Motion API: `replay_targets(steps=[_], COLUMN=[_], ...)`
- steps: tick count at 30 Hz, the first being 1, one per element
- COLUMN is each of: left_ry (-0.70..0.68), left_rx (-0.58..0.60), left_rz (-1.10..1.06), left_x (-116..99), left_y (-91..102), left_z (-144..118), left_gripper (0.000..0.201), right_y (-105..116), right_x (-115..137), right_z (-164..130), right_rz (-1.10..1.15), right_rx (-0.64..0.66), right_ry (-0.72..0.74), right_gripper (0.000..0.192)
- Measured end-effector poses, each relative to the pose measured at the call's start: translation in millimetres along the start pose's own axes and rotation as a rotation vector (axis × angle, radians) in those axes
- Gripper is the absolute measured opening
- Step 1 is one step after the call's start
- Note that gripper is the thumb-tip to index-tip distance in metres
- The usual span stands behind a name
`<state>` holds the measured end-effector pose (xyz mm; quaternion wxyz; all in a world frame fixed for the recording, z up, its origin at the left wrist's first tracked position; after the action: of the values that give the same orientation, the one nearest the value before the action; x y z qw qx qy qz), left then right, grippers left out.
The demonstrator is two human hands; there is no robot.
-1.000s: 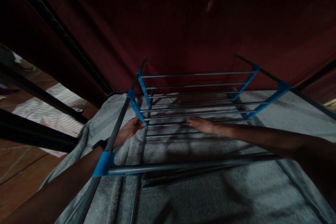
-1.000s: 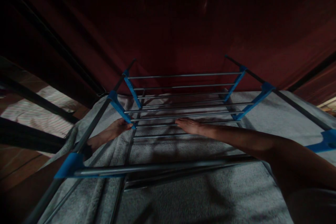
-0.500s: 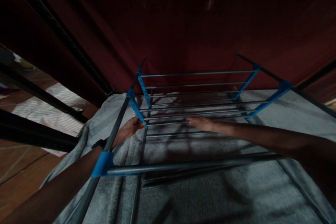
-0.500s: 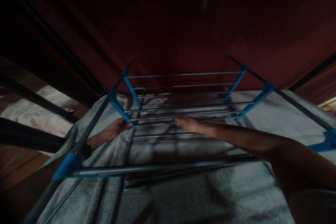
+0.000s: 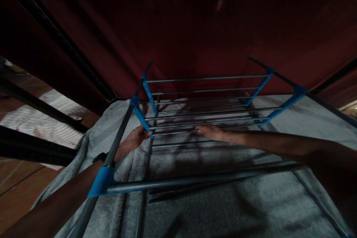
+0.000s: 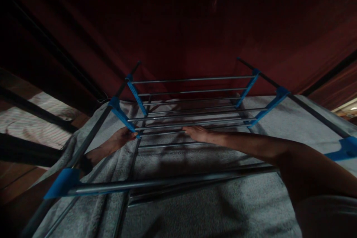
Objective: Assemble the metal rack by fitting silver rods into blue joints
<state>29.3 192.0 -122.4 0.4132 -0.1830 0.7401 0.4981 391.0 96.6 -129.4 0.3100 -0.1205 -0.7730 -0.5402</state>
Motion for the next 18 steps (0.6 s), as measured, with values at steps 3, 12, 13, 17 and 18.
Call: replay_targets(steps=[3, 12, 13, 17, 18], left_ry=[0.015, 0.024, 0.032, 0.050, 0.056], left_rx=[-0.013, -0.031, -0.034, -0.019, -0.021], left_rz=[-0.016, 0.018, 0.017, 0.026, 0.041], left_x=[2, -14, -17, -29, -30], left_y=[-0.1, 0.7, 0.6, 0.7, 1.8], left_z=[1, -5, -6, -7, -8], left_gripper=[0.047, 0.050, 0.052, 0.058, 0.060], right_y=[3, 4, 4, 3, 1], right_x=[2, -4, -4, -2, -2], right_z=[-1, 11, 12, 12, 12], right_rz=[0.052, 0.165, 0.169, 0.104, 0.072], right_rx=[0.009, 0.053, 0.046, -0.022, -0.030], right_ry=[-0.010, 0.023, 0.022, -0.008, -0.025], right_gripper=[0.031, 0.029, 0.028, 0.030, 0.031])
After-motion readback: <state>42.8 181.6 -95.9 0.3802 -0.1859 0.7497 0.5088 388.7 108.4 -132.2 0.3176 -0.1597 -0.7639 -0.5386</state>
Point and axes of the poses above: each hand's wrist, its own z-axis towards the middle knuckle, its own y-axis out of the back of the hand, x = y × z, the point moved 5 cm from there along z, towards the middle knuckle, and after that the axes turned 12 degrees about z, right-handed, at the moved point
